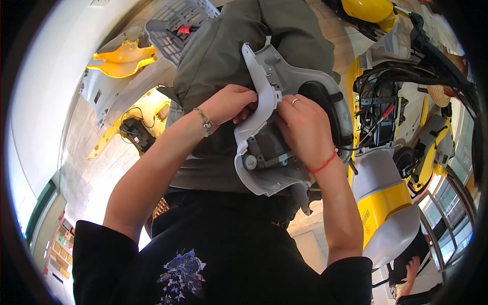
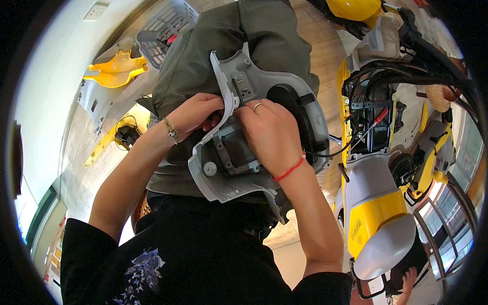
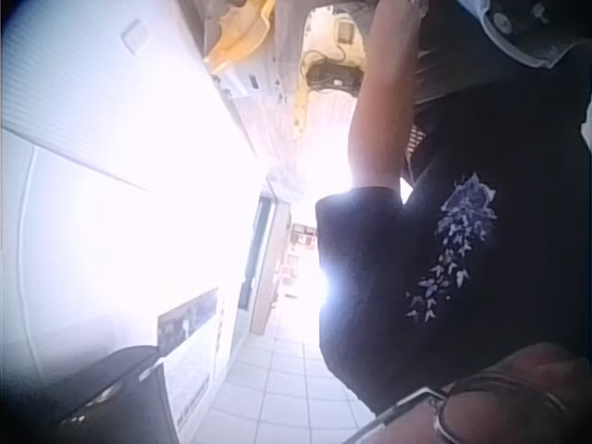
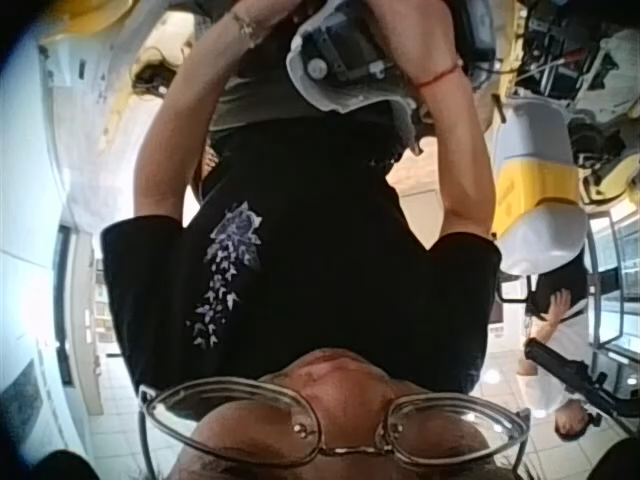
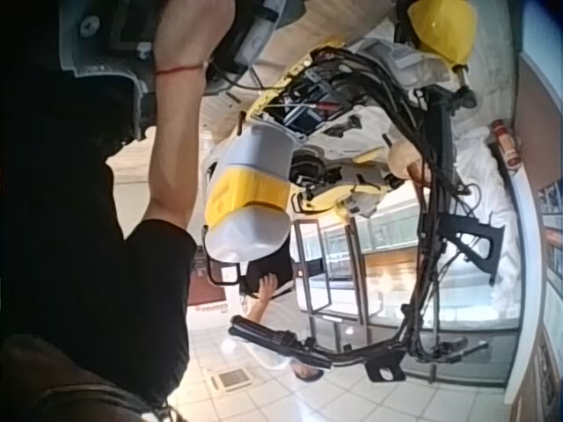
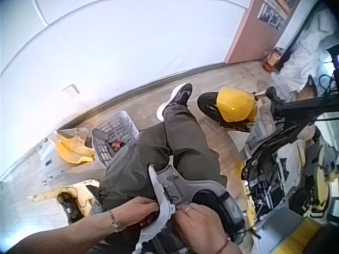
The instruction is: The recorder uses a screwdriver to remove screws and disassemble a plastic housing from a motorcycle.
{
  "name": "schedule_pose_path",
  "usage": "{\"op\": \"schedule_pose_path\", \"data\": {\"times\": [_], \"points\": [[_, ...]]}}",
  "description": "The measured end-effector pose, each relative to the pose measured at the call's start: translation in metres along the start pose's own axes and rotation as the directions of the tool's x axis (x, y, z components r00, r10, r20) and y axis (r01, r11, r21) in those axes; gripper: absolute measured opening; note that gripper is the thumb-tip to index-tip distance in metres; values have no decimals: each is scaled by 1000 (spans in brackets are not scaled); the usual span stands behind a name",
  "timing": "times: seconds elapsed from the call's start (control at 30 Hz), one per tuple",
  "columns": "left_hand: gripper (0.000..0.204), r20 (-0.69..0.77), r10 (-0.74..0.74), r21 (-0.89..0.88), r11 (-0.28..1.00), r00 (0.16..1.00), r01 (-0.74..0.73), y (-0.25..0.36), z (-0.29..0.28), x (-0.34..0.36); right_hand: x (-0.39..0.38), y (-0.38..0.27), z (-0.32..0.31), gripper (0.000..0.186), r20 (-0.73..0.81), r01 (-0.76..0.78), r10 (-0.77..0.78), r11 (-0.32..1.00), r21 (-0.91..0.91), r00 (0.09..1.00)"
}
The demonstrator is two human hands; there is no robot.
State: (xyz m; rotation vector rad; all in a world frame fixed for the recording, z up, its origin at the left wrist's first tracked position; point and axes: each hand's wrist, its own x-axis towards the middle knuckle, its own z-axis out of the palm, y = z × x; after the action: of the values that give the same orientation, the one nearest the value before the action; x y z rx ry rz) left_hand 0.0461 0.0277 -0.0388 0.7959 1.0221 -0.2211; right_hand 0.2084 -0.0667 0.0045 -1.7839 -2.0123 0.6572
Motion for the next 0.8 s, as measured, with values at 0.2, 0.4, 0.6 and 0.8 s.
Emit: {"op": "schedule_pose_path", "data": {"times": [0.2, 0.4, 0.6, 0.8], "points": [[21, 9, 11, 27, 1000, 1000, -11, 2, 1, -2, 1, -4, -3, 11, 32, -39, 39, 999, 2, 999], [22, 2, 33, 30, 999, 999, -33, 1, 1, -2, 0, -6, 0, 10, -35, -85, 85, 996, 11, 996], [22, 11, 26, 34, 999, 1000, -27, 2, 1, -4, 0, -8, -1, 9, -12, -114, 113, 993, -18, 993], [23, -11, 27, 36, 999, 1000, -26, -1, 0, -2, 3, -10, 3, 10, -13, -105, 105, 992, -71, 994]]}}
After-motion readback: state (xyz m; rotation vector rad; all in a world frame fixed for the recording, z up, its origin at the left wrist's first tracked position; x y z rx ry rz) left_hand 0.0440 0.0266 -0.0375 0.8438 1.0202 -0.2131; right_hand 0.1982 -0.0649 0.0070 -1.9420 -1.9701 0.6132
